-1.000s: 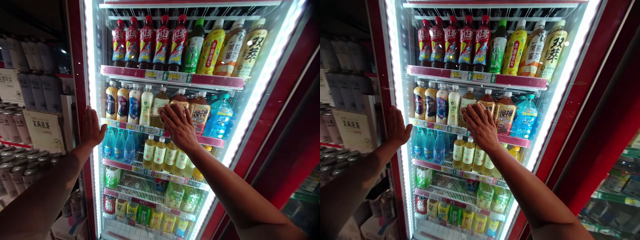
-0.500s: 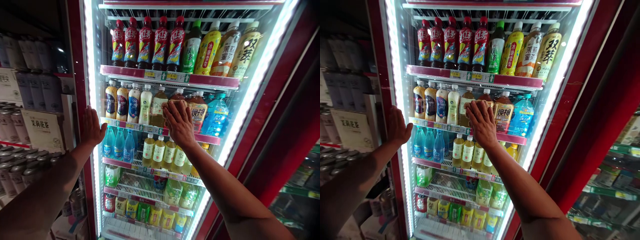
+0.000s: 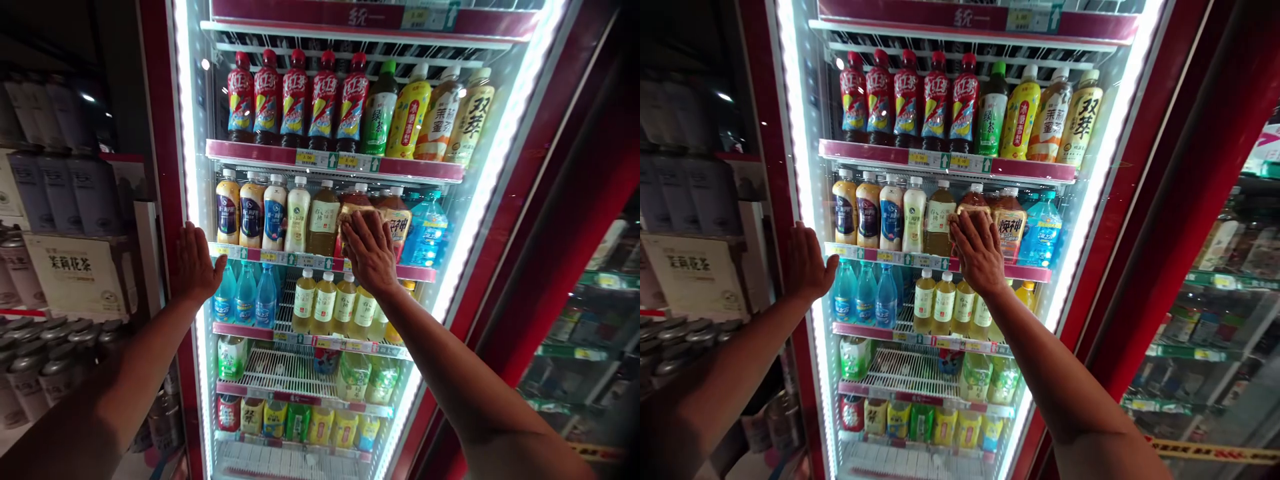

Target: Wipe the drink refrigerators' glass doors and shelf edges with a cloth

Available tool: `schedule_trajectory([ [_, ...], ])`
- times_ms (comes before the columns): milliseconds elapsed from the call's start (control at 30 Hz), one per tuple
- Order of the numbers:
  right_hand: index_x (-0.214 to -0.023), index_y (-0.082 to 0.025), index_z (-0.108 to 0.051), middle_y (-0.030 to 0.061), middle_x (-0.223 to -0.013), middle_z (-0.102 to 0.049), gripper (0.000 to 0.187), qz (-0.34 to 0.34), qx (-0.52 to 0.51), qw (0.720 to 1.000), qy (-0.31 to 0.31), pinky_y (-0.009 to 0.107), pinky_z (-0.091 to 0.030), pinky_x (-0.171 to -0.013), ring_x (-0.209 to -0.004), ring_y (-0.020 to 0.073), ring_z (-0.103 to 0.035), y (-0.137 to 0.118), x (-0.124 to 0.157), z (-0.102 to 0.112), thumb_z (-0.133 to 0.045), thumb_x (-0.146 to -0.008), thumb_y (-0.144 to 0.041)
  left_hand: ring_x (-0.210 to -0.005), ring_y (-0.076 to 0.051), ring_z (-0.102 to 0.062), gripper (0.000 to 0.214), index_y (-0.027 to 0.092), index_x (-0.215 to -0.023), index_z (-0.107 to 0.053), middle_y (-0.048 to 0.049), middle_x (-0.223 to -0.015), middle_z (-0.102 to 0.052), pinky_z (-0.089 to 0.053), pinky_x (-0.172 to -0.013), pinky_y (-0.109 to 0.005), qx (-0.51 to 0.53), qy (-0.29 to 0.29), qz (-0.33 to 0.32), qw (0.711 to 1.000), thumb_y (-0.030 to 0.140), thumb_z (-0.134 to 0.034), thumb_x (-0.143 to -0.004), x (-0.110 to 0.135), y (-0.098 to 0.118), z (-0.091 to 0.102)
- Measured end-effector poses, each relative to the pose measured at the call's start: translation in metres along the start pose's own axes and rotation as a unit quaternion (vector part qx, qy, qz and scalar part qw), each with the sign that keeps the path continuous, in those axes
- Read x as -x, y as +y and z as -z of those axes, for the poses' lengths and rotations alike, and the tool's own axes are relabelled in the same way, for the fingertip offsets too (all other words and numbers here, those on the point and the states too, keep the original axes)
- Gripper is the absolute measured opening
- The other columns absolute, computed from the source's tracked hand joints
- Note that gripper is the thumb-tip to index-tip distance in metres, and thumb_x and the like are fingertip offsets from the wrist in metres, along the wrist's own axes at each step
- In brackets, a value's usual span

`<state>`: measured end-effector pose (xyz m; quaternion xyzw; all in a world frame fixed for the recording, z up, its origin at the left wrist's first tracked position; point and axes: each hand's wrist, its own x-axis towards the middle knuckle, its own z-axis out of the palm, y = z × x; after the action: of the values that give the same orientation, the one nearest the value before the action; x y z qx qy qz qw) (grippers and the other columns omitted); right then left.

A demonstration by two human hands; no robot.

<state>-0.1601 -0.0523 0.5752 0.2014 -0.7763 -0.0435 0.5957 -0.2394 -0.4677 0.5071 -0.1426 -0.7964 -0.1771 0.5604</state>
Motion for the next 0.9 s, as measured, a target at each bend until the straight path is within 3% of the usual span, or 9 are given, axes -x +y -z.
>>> schedule_trajectory([
  [100,-0.165,-0.043,-0.018,-0.0047,-0.171,-0.032,0.069,0.0,0.021,1.0,-0.005,0.061,-0.025,-0.13,-0.162,0.0278,-0.02,0.002,0.003,0.003,-0.05,-0.105,-0.03,-0.162,-0.038,0.006,0.092,0.0,-0.164,-0.008,-0.0266,-0.172,0.0,-0.002,-0.132,-0.061,0.016,0.001,-0.001,1.0,0.063,-0.028,-0.102,0.0,0.0,0.001],
  [233,-0.164,-0.039,-0.024,-0.0016,-0.172,-0.031,0.063,-0.06,0.037,0.997,0.031,0.065,-0.023,-0.129,-0.163,0.0306,-0.014,-0.001,-0.002,-0.001,-0.046,-0.106,-0.03,-0.162,-0.038,0.008,0.091,0.004,-0.166,-0.005,-0.0249,-0.172,0.001,-0.004,-0.13,-0.065,0.042,-0.007,0.009,0.999,0.062,-0.033,-0.101,-0.001,0.003,0.003],
  [433,-0.164,-0.042,-0.024,-0.0042,-0.173,-0.029,0.066,-0.053,0.034,0.998,0.009,0.062,-0.023,-0.13,-0.163,0.0279,-0.014,-0.01,0.007,-0.005,-0.049,-0.104,-0.029,-0.162,-0.038,0.008,0.081,0.015,-0.167,-0.018,-0.0181,-0.175,0.002,-0.007,-0.129,-0.068,0.064,-0.013,0.009,0.998,0.06,-0.035,-0.101,-0.001,0.004,0.006],
  [500,-0.163,-0.039,-0.031,-0.0017,-0.172,-0.032,0.061,-0.072,0.048,0.996,0.013,0.06,-0.022,-0.131,-0.163,0.0274,-0.015,-0.006,0.011,-0.004,-0.049,-0.105,-0.031,-0.162,-0.039,0.01,0.079,0.016,-0.166,-0.021,-0.0175,-0.174,0.005,-0.006,-0.128,-0.07,0.065,-0.012,0.003,0.998,0.059,-0.036,-0.102,-0.001,0.004,0.005],
  [667,-0.16,-0.025,-0.042,0.0092,-0.17,-0.035,0.054,-0.15,0.076,0.982,0.088,0.064,-0.021,-0.129,-0.163,0.0293,-0.009,-0.004,0.007,-0.011,-0.042,-0.107,-0.033,-0.161,-0.039,0.01,0.076,0.014,-0.165,-0.026,-0.0172,-0.174,0.007,-0.002,-0.128,-0.069,0.071,-0.008,-0.002,0.997,0.057,-0.036,-0.102,-0.001,0.003,0.004],
  [900,-0.158,-0.024,-0.045,0.0094,-0.169,-0.039,0.052,-0.123,0.072,0.989,0.04,0.058,-0.024,-0.13,-0.164,0.0254,-0.01,-0.009,0.018,-0.004,-0.042,-0.107,-0.034,-0.161,-0.04,0.009,0.075,0.016,-0.165,-0.025,-0.0164,-0.174,0.008,-0.004,-0.128,-0.069,0.07,-0.011,-0.012,0.997,0.054,-0.04,-0.102,0.0,0.001,0.005],
])
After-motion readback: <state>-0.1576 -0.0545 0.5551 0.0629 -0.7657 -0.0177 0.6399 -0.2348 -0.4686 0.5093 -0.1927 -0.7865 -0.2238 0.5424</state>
